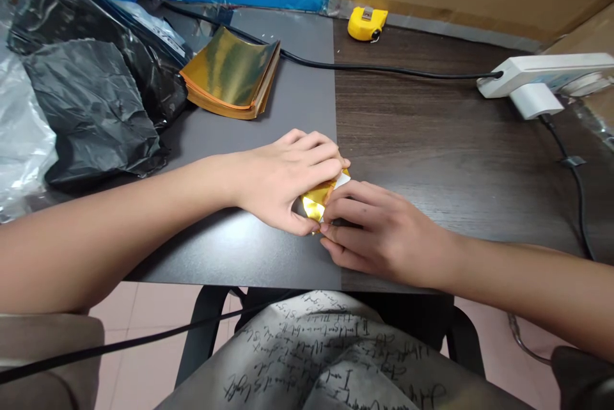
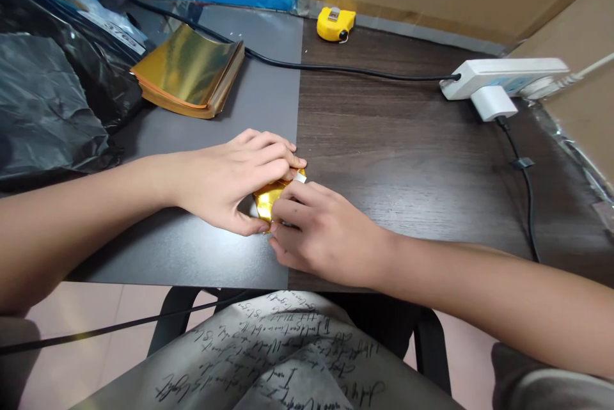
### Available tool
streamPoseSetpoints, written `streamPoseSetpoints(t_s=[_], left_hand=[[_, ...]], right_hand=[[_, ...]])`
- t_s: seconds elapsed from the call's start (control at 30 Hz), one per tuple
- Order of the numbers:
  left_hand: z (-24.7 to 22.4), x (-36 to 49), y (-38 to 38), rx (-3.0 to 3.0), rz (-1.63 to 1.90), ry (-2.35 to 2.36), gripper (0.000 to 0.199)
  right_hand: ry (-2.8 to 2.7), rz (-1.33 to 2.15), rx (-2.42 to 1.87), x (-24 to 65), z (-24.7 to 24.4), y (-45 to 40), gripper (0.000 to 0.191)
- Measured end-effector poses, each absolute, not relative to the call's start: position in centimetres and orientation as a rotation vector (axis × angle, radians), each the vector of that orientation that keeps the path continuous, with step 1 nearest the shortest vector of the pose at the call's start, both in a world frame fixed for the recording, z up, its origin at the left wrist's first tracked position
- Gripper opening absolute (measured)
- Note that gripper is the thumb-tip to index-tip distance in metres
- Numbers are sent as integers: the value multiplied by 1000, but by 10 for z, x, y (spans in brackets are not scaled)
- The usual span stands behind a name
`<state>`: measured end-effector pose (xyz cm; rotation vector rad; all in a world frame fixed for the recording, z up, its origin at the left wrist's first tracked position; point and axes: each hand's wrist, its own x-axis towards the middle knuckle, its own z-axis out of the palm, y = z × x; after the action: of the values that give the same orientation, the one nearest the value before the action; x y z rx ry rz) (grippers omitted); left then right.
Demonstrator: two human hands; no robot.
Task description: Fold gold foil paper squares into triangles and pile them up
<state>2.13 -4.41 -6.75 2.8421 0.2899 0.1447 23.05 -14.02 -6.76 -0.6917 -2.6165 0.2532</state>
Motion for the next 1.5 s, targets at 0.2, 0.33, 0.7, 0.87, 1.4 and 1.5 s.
streamPoseSetpoints(t_s=[0.2,0.33,0.7,0.87,1.4,1.5], left_hand=[[-66,22,-50,2821,150,347,64],[-64,21,-50,2808,119,345,64],[-57,17,-44,2758,-13,290,65],[-50,12,-40,2682,-174,339,75],[-50,-17,-105,2792,325,433,23],[-53,-20,-112,2890,428,392,18]], right_hand=[[-2635,385,-671,234,-64,-135,21],[-2783,334,-454,244,-59,-120,19],[-2770,161,-459,284,-61,-68,28],[-2777,263,-428,286,-63,-66,27],[-2975,269,-453,282,-42,-118,66],[-2865,317,-522,287,-50,-133,77]])
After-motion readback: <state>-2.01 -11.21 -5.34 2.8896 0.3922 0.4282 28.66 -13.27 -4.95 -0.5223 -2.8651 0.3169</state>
